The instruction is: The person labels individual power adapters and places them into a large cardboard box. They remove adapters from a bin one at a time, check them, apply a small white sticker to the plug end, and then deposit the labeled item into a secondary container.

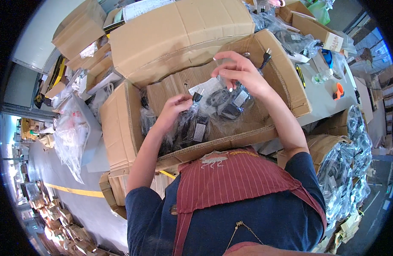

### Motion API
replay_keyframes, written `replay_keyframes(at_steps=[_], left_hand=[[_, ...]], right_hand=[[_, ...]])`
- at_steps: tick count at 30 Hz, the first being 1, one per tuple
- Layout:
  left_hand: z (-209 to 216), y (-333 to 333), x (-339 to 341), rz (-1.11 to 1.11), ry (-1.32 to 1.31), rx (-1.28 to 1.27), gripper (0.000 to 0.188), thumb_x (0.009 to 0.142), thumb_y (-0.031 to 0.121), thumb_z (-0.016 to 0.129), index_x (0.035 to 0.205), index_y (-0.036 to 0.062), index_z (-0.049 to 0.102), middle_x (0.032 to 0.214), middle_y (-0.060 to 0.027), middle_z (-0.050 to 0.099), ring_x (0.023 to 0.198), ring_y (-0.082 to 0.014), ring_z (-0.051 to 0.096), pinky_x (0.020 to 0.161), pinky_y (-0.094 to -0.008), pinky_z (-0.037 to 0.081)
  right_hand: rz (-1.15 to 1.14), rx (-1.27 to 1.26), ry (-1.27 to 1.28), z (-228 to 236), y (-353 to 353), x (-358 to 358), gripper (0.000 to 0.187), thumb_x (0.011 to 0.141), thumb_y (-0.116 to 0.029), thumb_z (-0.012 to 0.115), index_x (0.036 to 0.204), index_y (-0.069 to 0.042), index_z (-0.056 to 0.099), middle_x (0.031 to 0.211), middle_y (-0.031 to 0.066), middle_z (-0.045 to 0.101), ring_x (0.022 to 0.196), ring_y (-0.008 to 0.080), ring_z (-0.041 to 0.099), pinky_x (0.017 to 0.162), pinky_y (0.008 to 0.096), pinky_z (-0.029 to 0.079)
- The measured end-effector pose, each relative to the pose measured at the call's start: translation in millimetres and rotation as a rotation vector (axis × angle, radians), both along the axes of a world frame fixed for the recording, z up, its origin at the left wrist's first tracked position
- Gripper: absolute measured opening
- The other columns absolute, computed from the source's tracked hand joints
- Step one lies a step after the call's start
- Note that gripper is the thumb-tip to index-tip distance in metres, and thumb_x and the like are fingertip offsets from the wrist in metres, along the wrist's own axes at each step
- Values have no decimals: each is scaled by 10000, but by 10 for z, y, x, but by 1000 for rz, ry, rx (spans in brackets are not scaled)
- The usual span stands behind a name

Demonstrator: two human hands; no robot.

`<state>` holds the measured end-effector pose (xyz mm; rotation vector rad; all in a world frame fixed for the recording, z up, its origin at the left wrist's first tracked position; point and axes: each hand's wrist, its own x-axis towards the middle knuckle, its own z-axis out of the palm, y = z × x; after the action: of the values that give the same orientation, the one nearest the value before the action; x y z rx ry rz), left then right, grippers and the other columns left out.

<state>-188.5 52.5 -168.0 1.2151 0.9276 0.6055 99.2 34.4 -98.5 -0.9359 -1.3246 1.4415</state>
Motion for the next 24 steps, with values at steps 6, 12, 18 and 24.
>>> replay_keyframes(at_steps=[6,12,18,24], left_hand=[[1,-27,-42,-110,37,-95,335,913,234,685,1134,-17,676,1024,-14,664,961,-110,575,896,-269,431],[87,-99,3,-84,112,-63,359,917,266,692,1130,-21,668,1011,-2,656,944,-84,564,878,-253,435],[-8,-135,17,-100,110,20,328,920,266,693,1100,-6,662,975,2,642,922,-84,562,871,-260,439],[-93,-172,29,-7,98,97,217,947,216,655,1020,12,659,925,20,620,865,-77,543,806,-242,433]], right_hand=[[29,-49,-34,40,-42,-73,402,937,-158,608,1321,-70,527,1012,87,707,650,70,572,562,214,438],[41,-62,-33,8,-57,-96,390,928,-126,584,1310,-65,532,1006,99,705,633,65,570,550,206,440],[20,-45,-1,-34,-71,-61,402,942,-126,584,1331,-65,502,1013,101,704,636,67,574,551,207,447],[4,-42,10,-88,-58,-6,425,948,-131,601,1348,-66,474,1019,93,702,640,73,576,558,209,454]])
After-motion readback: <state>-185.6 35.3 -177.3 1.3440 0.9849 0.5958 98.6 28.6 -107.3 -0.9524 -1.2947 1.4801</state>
